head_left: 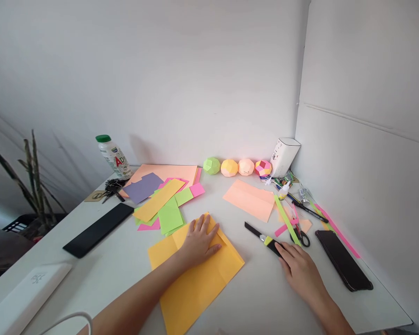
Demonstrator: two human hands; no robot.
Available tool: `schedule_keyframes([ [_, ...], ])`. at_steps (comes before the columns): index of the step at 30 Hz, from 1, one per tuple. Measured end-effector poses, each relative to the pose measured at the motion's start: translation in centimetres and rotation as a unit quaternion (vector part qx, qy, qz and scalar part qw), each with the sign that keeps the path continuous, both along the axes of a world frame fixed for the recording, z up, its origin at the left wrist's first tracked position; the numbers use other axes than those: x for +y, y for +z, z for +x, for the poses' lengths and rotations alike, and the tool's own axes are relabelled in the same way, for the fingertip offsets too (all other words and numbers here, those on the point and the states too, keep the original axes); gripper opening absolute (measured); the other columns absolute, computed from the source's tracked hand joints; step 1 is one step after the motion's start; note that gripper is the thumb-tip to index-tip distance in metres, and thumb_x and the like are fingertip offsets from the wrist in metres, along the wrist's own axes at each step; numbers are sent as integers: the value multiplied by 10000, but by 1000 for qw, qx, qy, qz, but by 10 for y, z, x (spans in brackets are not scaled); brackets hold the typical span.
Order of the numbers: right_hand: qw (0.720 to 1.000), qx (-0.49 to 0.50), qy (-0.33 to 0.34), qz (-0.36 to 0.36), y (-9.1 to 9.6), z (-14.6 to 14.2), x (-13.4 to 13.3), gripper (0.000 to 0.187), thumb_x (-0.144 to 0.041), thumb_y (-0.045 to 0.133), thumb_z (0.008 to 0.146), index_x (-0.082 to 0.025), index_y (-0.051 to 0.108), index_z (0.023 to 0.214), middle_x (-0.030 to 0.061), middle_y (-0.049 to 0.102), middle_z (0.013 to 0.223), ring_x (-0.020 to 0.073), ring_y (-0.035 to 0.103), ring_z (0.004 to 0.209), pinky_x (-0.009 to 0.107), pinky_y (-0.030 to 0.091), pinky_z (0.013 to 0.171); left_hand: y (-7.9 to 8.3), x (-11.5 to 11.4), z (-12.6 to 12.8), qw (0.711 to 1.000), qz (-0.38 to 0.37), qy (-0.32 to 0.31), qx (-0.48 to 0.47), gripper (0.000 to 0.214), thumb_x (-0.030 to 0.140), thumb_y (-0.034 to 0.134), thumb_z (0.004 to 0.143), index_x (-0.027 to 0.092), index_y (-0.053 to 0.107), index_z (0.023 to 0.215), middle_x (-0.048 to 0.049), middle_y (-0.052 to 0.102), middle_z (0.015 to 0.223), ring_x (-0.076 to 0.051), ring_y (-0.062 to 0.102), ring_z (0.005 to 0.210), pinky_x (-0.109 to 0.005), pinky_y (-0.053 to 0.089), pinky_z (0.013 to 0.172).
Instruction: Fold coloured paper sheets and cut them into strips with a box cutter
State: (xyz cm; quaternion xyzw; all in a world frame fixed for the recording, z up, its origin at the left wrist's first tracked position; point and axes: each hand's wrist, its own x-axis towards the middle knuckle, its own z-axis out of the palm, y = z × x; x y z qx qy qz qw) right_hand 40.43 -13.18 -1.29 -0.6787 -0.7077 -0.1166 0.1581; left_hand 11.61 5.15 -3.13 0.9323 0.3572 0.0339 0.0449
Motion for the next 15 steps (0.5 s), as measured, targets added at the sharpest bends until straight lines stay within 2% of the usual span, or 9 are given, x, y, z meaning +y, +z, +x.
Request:
schedule_keyframes([
  [4,999,-35,14,14,6,-18,26,330,-154,403,891,-149,655,1105,163,629,1166,322,563,1041,524,469,864,-4,0,-3,1000,16,-21,-9,657,640,254,905,247,391,1412,-139,315,1486,-380,191,1377,-540,136,1073],
  [6,996,-8,86,-7,14,-35,40,330,-144,405,899,-168,629,1139,141,588,1243,290,522,1126,478,448,930,-5,-1,-2,999,28,-23,-10,650,640,280,899,250,401,1405,-136,333,1476,-379,207,1370,-538,152,1068],
  [9,968,55,233,-73,21,-65,70,312,-176,446,899,-163,583,1179,110,592,1233,224,521,1121,369,457,931,-4,0,-2,998,53,-20,-24,667,642,345,875,204,446,1368,-155,375,1445,-371,263,1344,-518,208,1049],
  [12,962,53,256,-76,16,-90,109,270,-183,465,895,-174,594,1132,89,623,1177,213,535,1041,370,456,881,-1,5,-4,996,63,-23,-62,715,669,438,814,131,506,1280,-186,427,1396,-360,345,1283,-498,283,1008],
  [15,962,47,259,-71,6,-106,148,193,-154,475,883,-175,626,1001,83,656,1076,213,529,957,366,448,807,0,14,-8,992,62,-36,-104,606,613,511,796,158,533,1195,-155,477,1358,-325,415,1218,-476,343,965],
])
